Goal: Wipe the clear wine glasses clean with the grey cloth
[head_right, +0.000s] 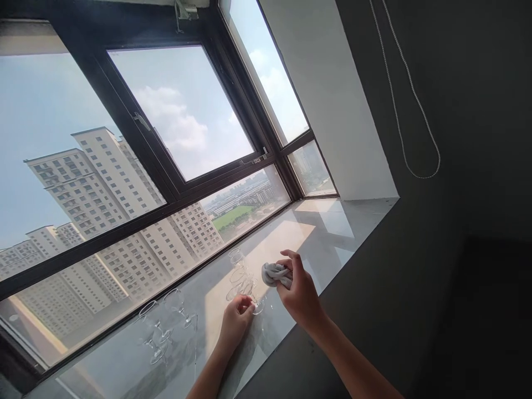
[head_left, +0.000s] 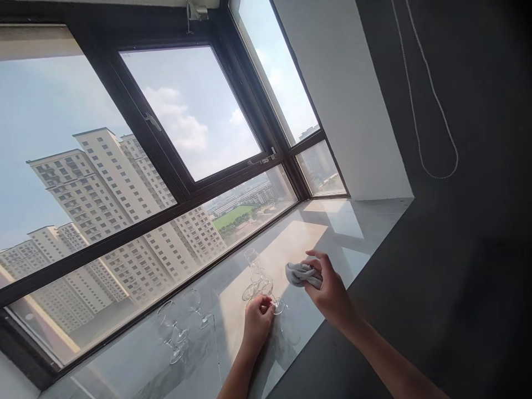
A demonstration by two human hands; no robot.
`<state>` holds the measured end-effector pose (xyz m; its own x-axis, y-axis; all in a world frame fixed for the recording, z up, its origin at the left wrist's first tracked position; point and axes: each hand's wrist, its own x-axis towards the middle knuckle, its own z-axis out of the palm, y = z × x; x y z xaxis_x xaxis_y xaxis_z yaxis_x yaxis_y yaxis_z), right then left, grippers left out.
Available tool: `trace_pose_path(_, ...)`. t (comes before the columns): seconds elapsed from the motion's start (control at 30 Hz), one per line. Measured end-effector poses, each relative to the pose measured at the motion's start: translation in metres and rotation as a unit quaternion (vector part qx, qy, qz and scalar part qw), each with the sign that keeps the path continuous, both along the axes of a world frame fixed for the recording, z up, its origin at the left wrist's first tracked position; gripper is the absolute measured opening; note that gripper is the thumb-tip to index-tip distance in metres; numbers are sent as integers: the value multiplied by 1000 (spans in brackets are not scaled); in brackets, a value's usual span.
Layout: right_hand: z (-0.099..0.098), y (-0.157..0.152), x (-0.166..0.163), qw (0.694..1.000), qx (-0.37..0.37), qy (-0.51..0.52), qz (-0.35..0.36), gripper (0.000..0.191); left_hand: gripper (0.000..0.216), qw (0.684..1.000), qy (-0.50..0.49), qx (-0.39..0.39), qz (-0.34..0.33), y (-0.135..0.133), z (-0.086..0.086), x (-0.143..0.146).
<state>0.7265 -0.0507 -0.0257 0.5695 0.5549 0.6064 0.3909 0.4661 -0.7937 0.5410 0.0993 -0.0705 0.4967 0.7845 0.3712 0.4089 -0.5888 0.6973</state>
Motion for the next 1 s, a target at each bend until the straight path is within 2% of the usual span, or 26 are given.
trace_pose_path(0.1,0,0,0,1000,-2,-7,-7,52,15,999,16,30,4,-2,1,-2)
trace_pose_path(0.23,-1,0,-1,1000,-1,-4,1,52,14,996,45,58,-43,-9,3,-3)
trace_pose_path(0.33,-2,0,-1,1000,-2,-1,0,54,23,990,79,87,-77,-14,5,-2)
trace_pose_path(0.47,-4,0,-2,1000,-5,-2,14,55,40,977,152,125,-85,-17,10,-3)
trace_pose_path(0.67,-6,2,-3,1000,-4,-7,24,57,50,966,224,121,-47,-12,10,-3)
trace_pose_path(0.8,-7,4,-4,1000,-3,-10,22,58,52,959,256,110,-45,-11,10,-4)
trace_pose_path(1.0,-5,3,-6,1000,-1,-18,20,58,51,960,258,98,-46,-8,6,-4)
